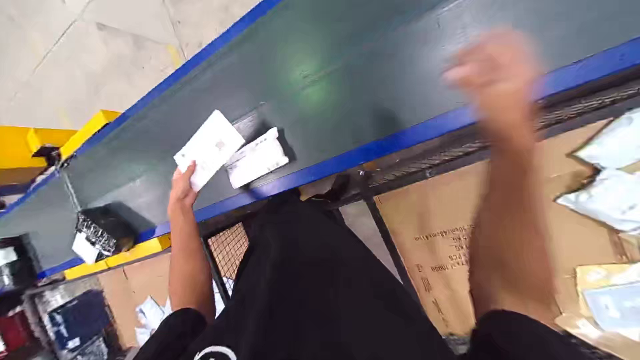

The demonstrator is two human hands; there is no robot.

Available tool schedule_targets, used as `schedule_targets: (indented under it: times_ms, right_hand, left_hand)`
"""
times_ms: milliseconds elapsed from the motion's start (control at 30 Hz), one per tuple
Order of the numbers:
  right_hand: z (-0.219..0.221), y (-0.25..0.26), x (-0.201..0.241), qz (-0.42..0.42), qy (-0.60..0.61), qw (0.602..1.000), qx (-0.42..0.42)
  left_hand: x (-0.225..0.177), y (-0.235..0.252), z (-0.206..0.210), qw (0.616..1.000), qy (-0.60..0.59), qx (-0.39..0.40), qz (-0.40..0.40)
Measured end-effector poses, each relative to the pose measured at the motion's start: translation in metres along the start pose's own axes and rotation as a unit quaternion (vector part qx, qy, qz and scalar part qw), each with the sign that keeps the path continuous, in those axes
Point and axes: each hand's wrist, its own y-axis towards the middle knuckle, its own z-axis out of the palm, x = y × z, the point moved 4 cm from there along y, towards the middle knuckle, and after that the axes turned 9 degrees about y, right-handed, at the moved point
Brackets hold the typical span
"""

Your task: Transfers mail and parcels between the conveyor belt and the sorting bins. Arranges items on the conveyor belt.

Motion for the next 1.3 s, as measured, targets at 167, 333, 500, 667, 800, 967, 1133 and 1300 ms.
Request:
schedule_targets:
  times_ms: [167, 333, 500, 667, 800, 967, 1133, 1300]
  right_hand:
    - [0.277, -0.011, -0.029, 0.141, 0.035, 0.976, 0.159]
    - [0.273, -0.050, -0.020, 0.255, 0.164, 0.946, 0.110]
    - [0.159, -0.124, -0.034, 0.266, 0.307, 0.914, -0.010]
    - [-0.087, -0.166, -0.055, 0.139, 0.334, 0.832, -0.421]
    - [-0.200, -0.179, -0.062, 0.022, 0.358, 0.769, -0.529]
    - [-0.039, -0.174, -0.023, 0.119, 0.307, 0.939, -0.097]
    - [0.010, -0.206, -0.057, 0.202, 0.321, 0.920, -0.095]
    - [-0.191, -0.296, -0.139, 0.158, 0.333, 0.764, -0.530]
  left_hand:
    - [0.026, 0.016, 0.099, 0.992, 0.037, 0.107, -0.047]
    - [0.001, -0.013, 0.185, 0.989, -0.022, 0.144, -0.010]
    - [-0.045, -0.029, 0.236, 0.965, -0.097, 0.240, 0.029]
    - [-0.088, -0.055, 0.273, 0.946, -0.101, 0.293, 0.091]
    - [-0.091, -0.084, 0.315, 0.933, -0.105, 0.334, 0.082]
    - [-0.088, -0.132, 0.381, 0.891, 0.004, 0.435, 0.126]
    - [-0.078, -0.141, 0.403, 0.865, 0.148, 0.430, 0.211]
    - [-0.072, -0.087, 0.345, 0.880, 0.163, 0.387, 0.222]
